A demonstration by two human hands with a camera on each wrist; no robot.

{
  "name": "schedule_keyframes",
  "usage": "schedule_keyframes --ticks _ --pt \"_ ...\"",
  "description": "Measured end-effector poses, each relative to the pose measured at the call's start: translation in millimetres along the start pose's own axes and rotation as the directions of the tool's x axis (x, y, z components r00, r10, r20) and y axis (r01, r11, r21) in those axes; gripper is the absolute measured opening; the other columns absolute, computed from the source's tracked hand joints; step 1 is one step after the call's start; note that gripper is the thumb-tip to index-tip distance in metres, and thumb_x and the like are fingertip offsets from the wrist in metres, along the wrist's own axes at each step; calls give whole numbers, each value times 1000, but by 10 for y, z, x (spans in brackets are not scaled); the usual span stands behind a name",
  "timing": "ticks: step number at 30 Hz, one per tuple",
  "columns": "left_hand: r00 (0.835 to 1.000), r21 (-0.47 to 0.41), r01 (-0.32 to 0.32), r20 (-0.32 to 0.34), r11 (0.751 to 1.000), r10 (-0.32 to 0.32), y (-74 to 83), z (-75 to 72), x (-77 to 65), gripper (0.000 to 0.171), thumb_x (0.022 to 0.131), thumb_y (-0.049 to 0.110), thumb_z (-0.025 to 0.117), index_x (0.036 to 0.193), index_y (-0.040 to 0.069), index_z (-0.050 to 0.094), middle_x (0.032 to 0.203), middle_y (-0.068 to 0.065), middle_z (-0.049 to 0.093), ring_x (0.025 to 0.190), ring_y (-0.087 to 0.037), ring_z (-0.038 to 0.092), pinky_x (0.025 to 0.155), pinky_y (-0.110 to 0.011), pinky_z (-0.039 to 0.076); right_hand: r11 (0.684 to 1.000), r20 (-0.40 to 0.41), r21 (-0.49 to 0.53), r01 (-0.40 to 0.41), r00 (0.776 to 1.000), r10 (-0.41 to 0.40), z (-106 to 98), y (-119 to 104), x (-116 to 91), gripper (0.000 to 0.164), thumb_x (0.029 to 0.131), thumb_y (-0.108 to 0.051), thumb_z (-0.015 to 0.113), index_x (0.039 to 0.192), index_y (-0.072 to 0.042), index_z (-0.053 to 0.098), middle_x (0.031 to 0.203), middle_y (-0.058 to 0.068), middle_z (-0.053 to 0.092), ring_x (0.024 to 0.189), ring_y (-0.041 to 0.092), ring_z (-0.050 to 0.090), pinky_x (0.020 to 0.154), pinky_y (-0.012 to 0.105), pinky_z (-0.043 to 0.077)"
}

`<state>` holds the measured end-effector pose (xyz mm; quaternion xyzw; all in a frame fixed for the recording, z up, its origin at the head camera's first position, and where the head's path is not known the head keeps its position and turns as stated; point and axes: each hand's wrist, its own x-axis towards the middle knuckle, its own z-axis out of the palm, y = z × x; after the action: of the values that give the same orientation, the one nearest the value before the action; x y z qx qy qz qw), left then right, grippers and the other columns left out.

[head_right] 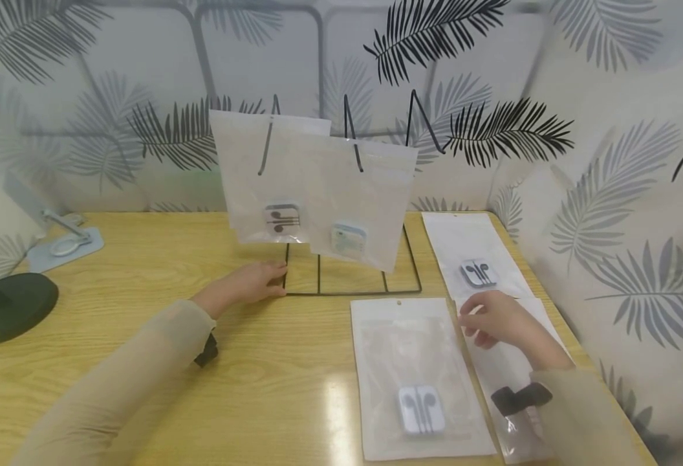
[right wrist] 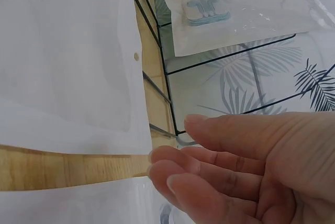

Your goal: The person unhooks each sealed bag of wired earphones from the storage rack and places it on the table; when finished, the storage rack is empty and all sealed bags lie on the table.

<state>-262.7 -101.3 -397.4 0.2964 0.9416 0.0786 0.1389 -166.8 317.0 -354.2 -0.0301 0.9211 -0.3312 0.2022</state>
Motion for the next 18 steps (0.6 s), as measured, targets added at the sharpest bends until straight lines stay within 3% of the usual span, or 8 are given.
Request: schedule_keyframes --ticks 9,18 --pt "1000 -8 7 5 1000 -7 13 -14 -22 58 94 30 53 139 -3 36 144 -18 30 131 -32 29 107 -41 24 994 -91 -1 113 989 -113 -94 -166 126 33 90 -11 59 111 14 53 77 13 65 60 22 61 54 32 55" --pt "1000 0 12 16 1000 -12 15 -20 -18 59 94 31 53 140 -3 35 145 -18 29 131 -32 29 107 -41 25 988 -124 -4 153 981 -152 -144 -216 392 37 90 -15 61 113 12 53 80 16 65 64 22 62 57 31 55"
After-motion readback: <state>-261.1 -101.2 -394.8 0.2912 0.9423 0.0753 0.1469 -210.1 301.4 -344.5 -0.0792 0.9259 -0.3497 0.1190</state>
